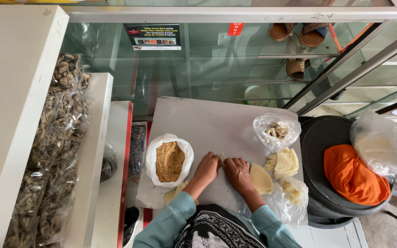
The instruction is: The person folds wontons by hand. The person takes a square wrapper, places a small amount of filling from a bag onto the wrapper, and then folds the wrapper over the filling to create a triangular or gathered shape.
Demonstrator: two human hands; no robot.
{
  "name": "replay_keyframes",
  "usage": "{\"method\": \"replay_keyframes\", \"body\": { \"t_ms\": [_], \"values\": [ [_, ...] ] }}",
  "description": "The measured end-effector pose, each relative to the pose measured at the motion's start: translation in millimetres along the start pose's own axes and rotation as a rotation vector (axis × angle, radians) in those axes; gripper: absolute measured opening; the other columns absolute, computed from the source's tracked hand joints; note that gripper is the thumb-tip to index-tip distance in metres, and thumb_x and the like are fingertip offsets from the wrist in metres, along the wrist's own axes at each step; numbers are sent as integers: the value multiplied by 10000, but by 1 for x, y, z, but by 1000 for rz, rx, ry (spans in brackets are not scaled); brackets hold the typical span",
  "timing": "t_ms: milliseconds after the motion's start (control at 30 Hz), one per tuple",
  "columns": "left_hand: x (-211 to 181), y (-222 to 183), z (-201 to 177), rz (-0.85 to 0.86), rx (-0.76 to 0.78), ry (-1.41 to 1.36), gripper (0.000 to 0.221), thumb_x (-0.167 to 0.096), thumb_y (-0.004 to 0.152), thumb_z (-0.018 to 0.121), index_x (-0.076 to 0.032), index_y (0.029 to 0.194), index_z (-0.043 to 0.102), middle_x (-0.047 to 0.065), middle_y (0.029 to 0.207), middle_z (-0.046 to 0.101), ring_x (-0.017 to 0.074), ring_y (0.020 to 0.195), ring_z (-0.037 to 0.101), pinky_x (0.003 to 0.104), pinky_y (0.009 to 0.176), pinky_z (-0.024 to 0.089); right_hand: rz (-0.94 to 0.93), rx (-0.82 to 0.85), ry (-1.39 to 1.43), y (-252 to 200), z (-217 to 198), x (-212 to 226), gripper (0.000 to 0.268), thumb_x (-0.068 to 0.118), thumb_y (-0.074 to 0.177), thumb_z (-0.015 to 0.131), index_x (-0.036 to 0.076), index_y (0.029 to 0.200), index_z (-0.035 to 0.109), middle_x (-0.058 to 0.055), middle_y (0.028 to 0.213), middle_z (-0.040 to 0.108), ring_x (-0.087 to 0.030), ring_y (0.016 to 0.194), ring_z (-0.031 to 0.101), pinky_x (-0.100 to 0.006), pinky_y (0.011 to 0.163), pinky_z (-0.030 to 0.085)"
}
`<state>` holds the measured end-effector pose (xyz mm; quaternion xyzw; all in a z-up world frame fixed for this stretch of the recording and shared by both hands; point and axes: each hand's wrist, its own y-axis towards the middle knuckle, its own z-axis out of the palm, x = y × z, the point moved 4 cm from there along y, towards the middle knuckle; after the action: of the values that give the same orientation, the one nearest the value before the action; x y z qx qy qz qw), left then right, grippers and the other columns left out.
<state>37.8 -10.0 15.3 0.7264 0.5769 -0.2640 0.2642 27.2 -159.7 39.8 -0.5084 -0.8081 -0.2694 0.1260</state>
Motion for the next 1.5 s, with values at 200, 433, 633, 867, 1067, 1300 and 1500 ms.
{"method": "replay_keyframes", "body": {
  "t_ms": [200,433,633,867,1067,1300,1500],
  "values": [
    [-4,6,-7,-124,-64,-108,67,-56,906,676,-10,944,646,174,1037,602,385,976,619,461,857,529,61,13,-25,10,2,-5,98,150,856,709,147,953,716,-75,996,625,-306,985,562,-440,859,408],
    [2,-2,-5,38,-46,-51,107,-75,933,662,-17,1022,655,176,1066,599,391,981,628,464,856,531,-44,-8,-135,5,2,4,227,91,848,612,130,1062,681,-51,1044,626,-279,1054,573,-431,919,420],
    [7,4,3,-25,-36,-54,95,-72,941,632,-30,1019,666,180,1090,599,399,1000,626,473,871,527,-96,24,-229,-8,-4,12,398,96,848,598,116,1240,667,-33,1162,648,-265,1113,563,-442,989,413],
    [13,11,-9,-208,-129,-148,118,-116,978,589,-44,1061,633,182,1107,605,389,956,641,454,848,538,-6,203,-545,-11,21,12,616,126,883,522,31,1486,445,-99,1511,453,-277,1304,439,-481,1017,363],
    [7,-3,-30,-189,-246,-156,113,-114,1008,575,-62,1103,608,180,1063,616,384,905,647,454,805,542,24,213,-603,-3,33,-2,620,155,930,495,75,1534,382,-110,1600,357,-293,1391,396,-507,1073,333],
    [-8,-13,-30,-97,-319,-178,165,-39,952,602,-57,1116,603,181,1070,614,377,937,660,446,795,556,60,256,-636,36,38,-12,621,172,924,501,107,1528,374,-128,1620,307,-328,1418,356,-550,1087,299],
    [-6,-20,-32,-67,-307,-142,169,-21,941,605,-52,1107,607,181,1068,617,380,938,658,449,806,553,-3,295,-681,10,27,1,629,162,959,496,109,1568,350,-126,1653,270,-323,1454,345,-559,1115,300]
  ]
}}
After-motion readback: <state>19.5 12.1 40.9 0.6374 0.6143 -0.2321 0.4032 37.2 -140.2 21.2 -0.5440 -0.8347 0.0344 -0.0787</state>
